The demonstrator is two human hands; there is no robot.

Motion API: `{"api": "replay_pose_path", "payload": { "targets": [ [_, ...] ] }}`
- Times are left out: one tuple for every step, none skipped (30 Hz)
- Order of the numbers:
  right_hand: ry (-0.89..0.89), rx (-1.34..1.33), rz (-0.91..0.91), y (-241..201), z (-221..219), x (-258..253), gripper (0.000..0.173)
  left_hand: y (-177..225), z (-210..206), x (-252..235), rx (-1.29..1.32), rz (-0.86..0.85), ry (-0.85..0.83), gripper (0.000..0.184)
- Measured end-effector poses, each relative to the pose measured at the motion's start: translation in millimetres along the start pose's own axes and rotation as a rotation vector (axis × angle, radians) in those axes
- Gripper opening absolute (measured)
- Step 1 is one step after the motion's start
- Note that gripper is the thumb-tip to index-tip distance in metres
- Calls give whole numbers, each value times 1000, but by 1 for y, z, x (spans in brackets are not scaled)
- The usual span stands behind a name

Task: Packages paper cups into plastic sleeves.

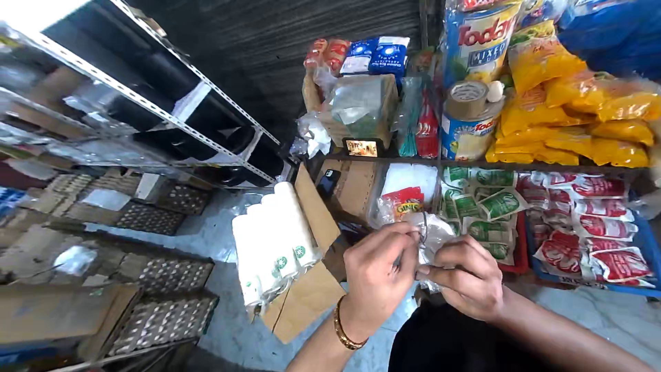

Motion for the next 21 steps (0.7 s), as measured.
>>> {"api": "replay_pose_path", "payload": {
  "targets": [
    [3,-6,1,0,0,0,7,-1,-2,3,48,-36,41,5],
    [7,-11,1,1,0,1,7,-4,-6,6,92,-70,83,5],
    [6,-9,-5,1,-1,2,8,-7,-10,10,142,-95,125,5],
    [2,-1,-10,2,-2,2,8,-12,-14,13,192,-109,167,4],
    [-11,12,-13,2,-2,2,9,-18,-18,15,235,-107,207,3],
    [-38,22,-16,2,-2,2,10,-23,-21,18,272,-99,242,3],
    [-67,19,-21,1,-2,0,11,-26,-23,20,302,-95,276,4],
    [-95,-1,-31,1,0,-2,13,-28,-25,21,326,-89,304,4],
    [-114,-38,-48,1,2,-4,15,-28,-26,23,339,-80,324,5],
    [-123,-97,-70,2,5,-6,19,-28,-28,24,342,-73,335,5],
    [-125,-172,-100,3,8,-9,24,-27,-29,26,342,-74,349,6],
    [-119,-257,-131,5,12,-11,29,-27,-31,27,342,-76,354,5],
    [-110,-331,-174,8,15,-14,32,-27,-32,28,345,-76,353,4],
    [-93,-379,-233,11,18,-17,33,-26,-33,29,352,-75,353,3],
    [-79,-379,-300,14,20,-20,30,-26,-34,30,361,-77,355,2],
    [-81,-347,-366,17,22,-23,27,-25,-35,30,369,-79,357,2],
    [-94,-317,-423,20,22,-26,24,-25,-36,30,368,-79,354,2],
    [-116,-305,-462,23,23,-29,24,-24,-36,31,361,-77,353,3],
    [-143,-302,-479,25,23,-32,24,-24,-36,30,362,-79,362,3],
    [-173,-304,-480,27,24,-35,24,-24,-37,30,369,-80,365,3],
    [-200,-309,-467,28,24,-38,25,-23,-37,30,376,-79,363,3]
  ]
}}
Point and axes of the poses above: each hand's wrist, its own x-axis away from the middle knuckle, its own z-axis out of the back of the hand, y = z × x, the point moved 4 cm from there along -x, towards the middle knuckle, and after that the axes turned 13 degrees about z, right-handed, at the moved point
